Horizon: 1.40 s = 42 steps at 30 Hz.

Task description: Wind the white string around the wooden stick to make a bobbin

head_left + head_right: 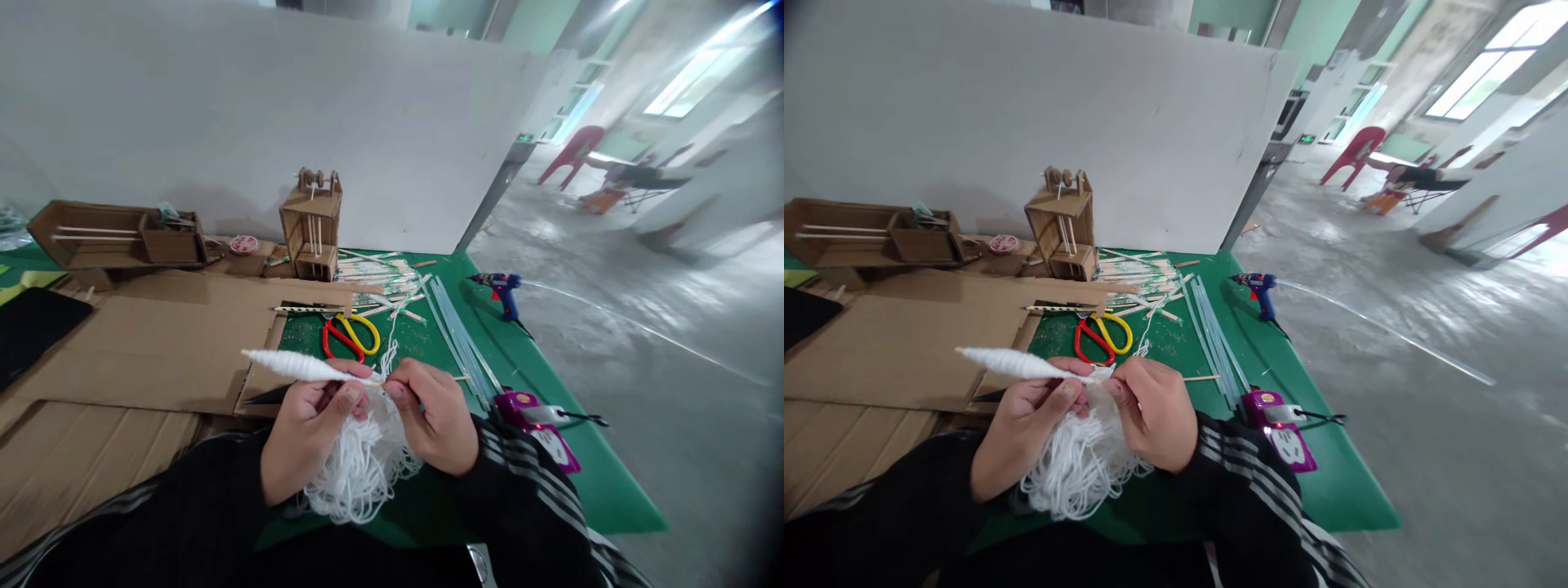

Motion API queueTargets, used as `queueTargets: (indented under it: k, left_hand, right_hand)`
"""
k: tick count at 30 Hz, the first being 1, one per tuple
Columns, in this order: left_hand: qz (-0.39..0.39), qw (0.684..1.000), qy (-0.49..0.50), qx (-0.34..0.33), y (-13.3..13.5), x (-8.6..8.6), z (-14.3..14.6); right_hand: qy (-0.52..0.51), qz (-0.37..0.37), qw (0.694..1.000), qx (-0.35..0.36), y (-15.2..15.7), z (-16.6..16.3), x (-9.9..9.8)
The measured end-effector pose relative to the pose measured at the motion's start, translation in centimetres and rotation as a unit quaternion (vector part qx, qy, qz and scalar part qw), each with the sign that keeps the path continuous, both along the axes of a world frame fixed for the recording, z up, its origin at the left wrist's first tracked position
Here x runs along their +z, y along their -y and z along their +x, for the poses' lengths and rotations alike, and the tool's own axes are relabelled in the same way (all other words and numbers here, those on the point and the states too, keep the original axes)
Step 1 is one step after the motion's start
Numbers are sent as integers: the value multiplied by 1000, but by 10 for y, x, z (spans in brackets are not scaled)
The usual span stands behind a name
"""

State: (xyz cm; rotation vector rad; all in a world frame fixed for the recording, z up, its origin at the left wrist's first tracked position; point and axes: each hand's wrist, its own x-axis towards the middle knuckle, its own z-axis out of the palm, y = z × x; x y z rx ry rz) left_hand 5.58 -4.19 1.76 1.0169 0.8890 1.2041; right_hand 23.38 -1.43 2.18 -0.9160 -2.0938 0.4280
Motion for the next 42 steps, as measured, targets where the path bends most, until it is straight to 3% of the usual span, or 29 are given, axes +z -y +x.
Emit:
queueTargets:
  k: [6,11,15,21,25,37,42]
  left_hand:
    - [0,1000,4,3,0,1,0]
    - [4,1000,2,6,0,2,0]
    - [-3,1000,-7,13,0,4,-1]
    - [5,1000,-15,15,0,6,0]
    - [-7,1000,-18,16,0,7,-1]
    - [-43,991,126,-26,4,6,-1]
    - [-37,993,112,-30,4,7,-1]
  right_hand:
    - [-9,-27,999,22,-2,0,1]
    - [16,4,1000,9,-2,0,2]
    - [4,-28,999,14,0,1,2]
    - [25,10,1000,7,-1,2,3]
    - [15,-13,1000,18,-1,3,3]
    - [13,14,1000,10,-2,7,9]
    - [17,10,1000,2,-3,7,8]
